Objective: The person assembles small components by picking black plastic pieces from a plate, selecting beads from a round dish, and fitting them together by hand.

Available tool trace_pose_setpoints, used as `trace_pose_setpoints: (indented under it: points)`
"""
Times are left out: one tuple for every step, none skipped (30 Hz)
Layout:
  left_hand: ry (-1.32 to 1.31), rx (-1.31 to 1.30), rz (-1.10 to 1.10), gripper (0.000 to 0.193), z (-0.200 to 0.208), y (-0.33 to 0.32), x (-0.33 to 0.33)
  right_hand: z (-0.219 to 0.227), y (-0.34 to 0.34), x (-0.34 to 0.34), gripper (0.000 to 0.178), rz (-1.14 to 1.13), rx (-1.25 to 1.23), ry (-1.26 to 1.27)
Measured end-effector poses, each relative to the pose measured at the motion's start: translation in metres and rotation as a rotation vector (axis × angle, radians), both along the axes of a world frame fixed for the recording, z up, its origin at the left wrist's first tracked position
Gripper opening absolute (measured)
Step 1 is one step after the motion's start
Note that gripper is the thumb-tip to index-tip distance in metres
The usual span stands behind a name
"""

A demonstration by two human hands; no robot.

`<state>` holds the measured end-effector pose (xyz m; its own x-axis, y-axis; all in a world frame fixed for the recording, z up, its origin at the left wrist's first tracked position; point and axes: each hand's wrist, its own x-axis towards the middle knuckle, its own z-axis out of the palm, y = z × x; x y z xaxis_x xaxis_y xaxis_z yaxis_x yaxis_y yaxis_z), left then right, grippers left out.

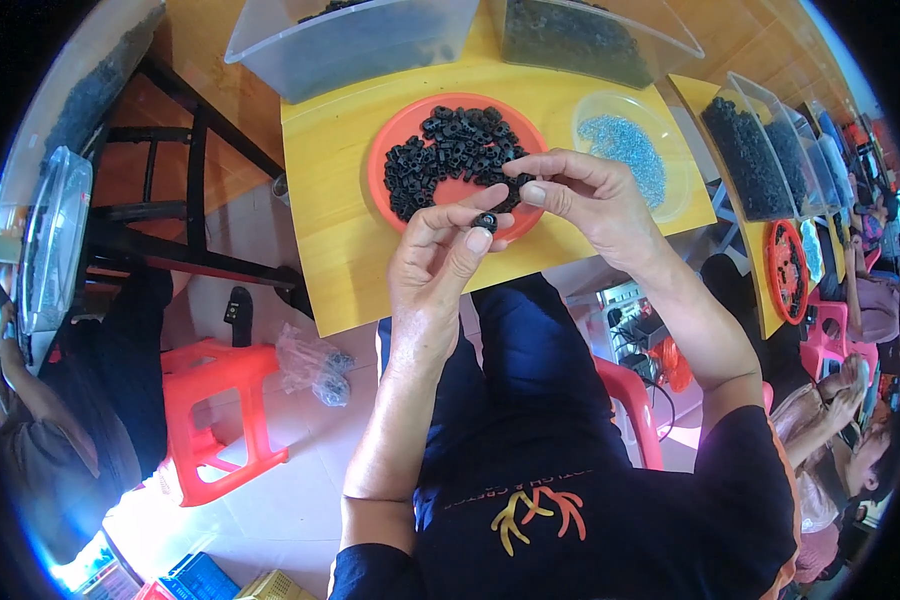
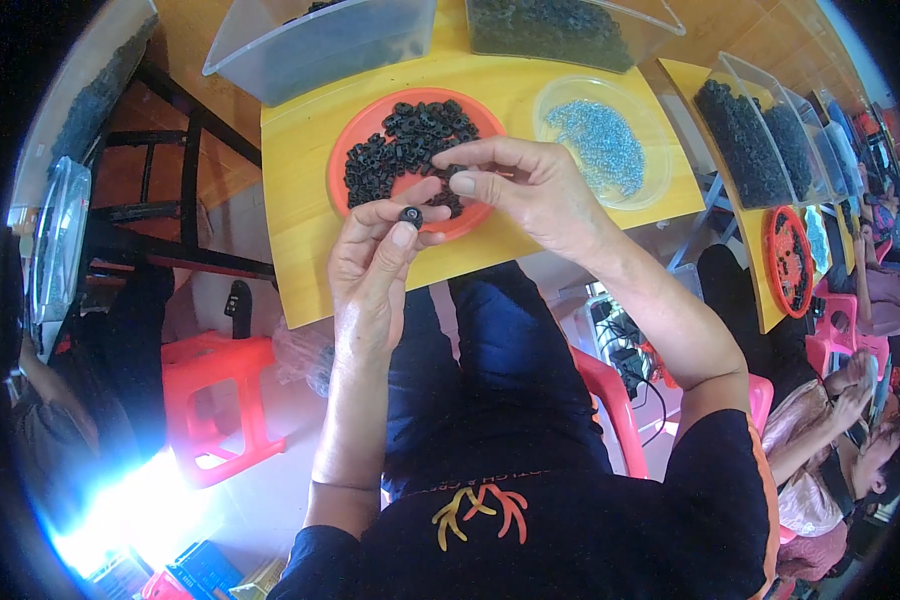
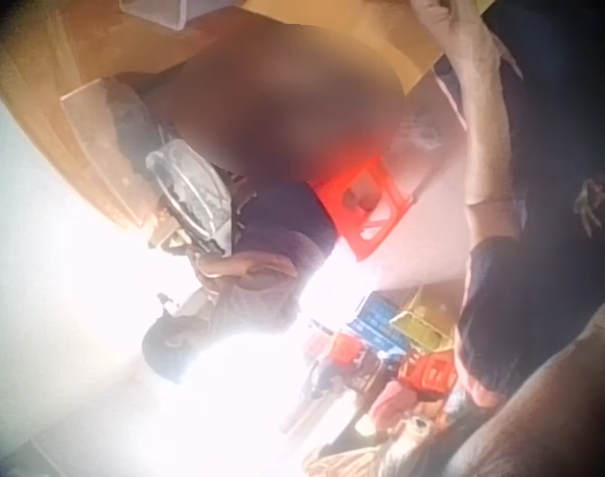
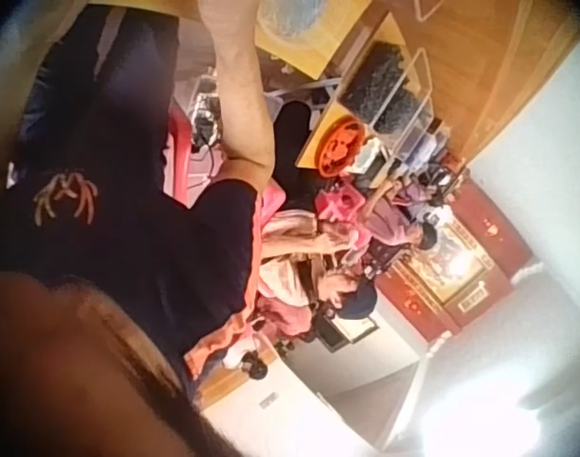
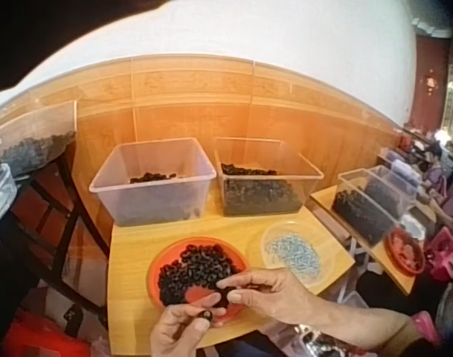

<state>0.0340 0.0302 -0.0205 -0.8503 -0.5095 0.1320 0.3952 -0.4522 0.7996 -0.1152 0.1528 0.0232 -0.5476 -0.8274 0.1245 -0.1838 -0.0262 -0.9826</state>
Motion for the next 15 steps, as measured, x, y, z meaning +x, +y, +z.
trace_pose_setpoints:
  points:
    - [0.0, 0.002, 0.0, 0.013, 0.0, 0.001, 0.0, 0.003, 0.001, 0.001, 0.026, 0.017, 0.032, -0.097]
    - [0.019, -0.017, -0.003, 0.014, 0.0, 0.001, 0.0, 0.004, 0.002, 0.001, 0.027, 0.035, 0.065, -0.193]
    - [0.038, -0.037, -0.006, 0.016, 0.0, 0.002, 0.0, 0.003, 0.003, 0.001, 0.027, 0.034, 0.066, -0.192]
    - [0.039, -0.035, -0.007, 0.016, 0.001, 0.003, 0.0, 0.001, 0.003, 0.001, 0.028, 0.075, 0.007, -0.275]
    - [0.044, -0.036, -0.018, 0.016, 0.002, 0.003, 0.0, -0.001, 0.004, 0.0, 0.029, 0.115, -0.052, -0.356]
    - [0.048, -0.037, -0.027, 0.016, 0.002, 0.003, 0.001, -0.002, 0.004, 0.001, 0.029, 0.116, -0.051, -0.356]
    - [0.049, -0.036, -0.027, 0.016, 0.002, 0.003, 0.001, -0.002, 0.005, 0.001, 0.03, 0.134, -0.062, -0.414]
    - [0.057, -0.051, -0.021, 0.016, 0.002, 0.003, 0.001, -0.003, 0.005, 0.002, 0.03, 0.152, -0.074, -0.472]
    - [0.065, -0.066, -0.016, 0.016, 0.002, 0.003, 0.002, -0.004, 0.005, 0.001, 0.03, 0.151, -0.073, -0.471]
    - [0.066, -0.066, -0.016, 0.016, 0.003, 0.003, 0.002, -0.006, 0.006, 0.001, 0.031, 0.167, -0.074, -0.486]
    - [0.061, -0.063, -0.03, 0.015, 0.005, 0.002, 0.004, -0.006, 0.006, 0.001, 0.031, 0.184, -0.075, -0.501]
    - [0.055, -0.062, -0.043, 0.015, 0.006, 0.002, 0.005, -0.005, 0.006, 0.001, 0.031, 0.184, -0.075, -0.5]
    - [0.055, -0.061, -0.043, 0.015, 0.006, 0.002, 0.005, -0.003, 0.005, 0.002, 0.031, 0.188, -0.095, -0.539]
    - [0.07, -0.07, -0.052, 0.015, 0.007, 0.003, 0.006, -0.002, 0.004, 0.003, 0.03, 0.192, -0.115, -0.578]
    - [0.085, -0.079, -0.062, 0.015, 0.007, 0.003, 0.006, -0.004, 0.005, 0.001, 0.03, 0.191, -0.115, -0.577]
